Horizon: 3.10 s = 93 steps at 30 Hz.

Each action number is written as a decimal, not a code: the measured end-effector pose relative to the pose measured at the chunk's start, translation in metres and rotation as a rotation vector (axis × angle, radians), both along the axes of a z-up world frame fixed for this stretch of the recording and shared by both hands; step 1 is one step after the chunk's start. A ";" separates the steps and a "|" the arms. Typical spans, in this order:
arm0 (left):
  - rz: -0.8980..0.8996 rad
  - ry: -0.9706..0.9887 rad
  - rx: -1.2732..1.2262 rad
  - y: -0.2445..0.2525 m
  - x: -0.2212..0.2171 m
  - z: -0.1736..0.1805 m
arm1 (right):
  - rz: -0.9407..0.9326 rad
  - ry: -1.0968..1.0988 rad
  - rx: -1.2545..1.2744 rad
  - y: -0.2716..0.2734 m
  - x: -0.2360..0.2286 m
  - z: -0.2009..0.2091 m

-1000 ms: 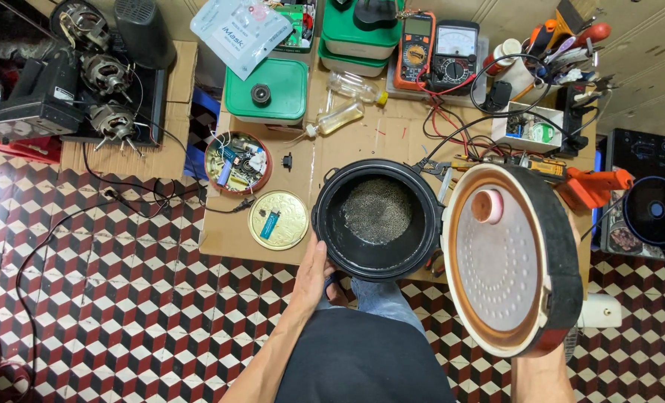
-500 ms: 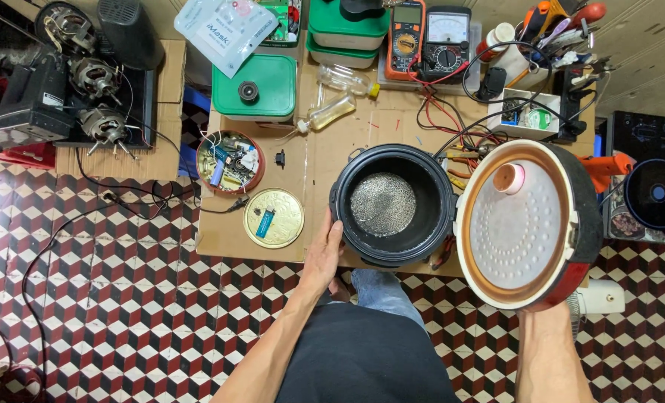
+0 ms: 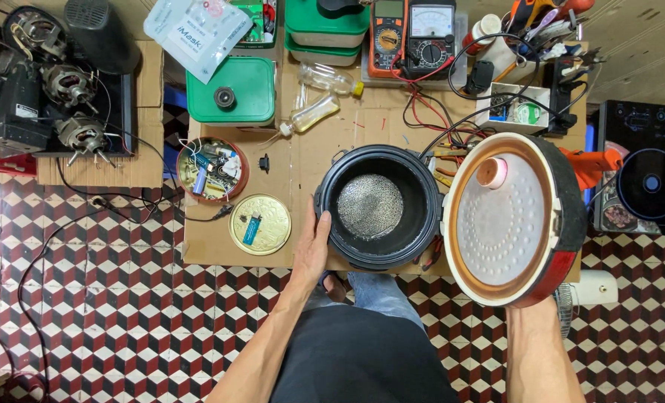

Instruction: The person assembles a pressure cooker by placing a small plastic cap into the lid's central valve, securing the lid onto the pot, and then removing the cap to place it back into the valve. The person then closes the lid again and sets the assembled cooker on the floor.

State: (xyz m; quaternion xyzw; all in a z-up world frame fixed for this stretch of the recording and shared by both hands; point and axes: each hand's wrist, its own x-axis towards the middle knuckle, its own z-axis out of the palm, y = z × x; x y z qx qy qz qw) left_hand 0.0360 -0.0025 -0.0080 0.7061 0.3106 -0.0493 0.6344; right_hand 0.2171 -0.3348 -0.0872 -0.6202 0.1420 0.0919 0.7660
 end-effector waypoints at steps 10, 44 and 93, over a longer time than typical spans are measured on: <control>0.071 0.042 -0.038 -0.012 0.036 0.030 | -0.021 -0.014 -0.015 0.065 0.007 0.153; 0.092 0.073 -0.424 0.028 0.017 0.003 | 0.205 -0.481 -1.250 0.217 -0.058 0.115; 0.025 0.057 -0.745 -0.266 0.134 -0.071 | -0.388 -0.408 -0.287 -0.317 0.095 0.392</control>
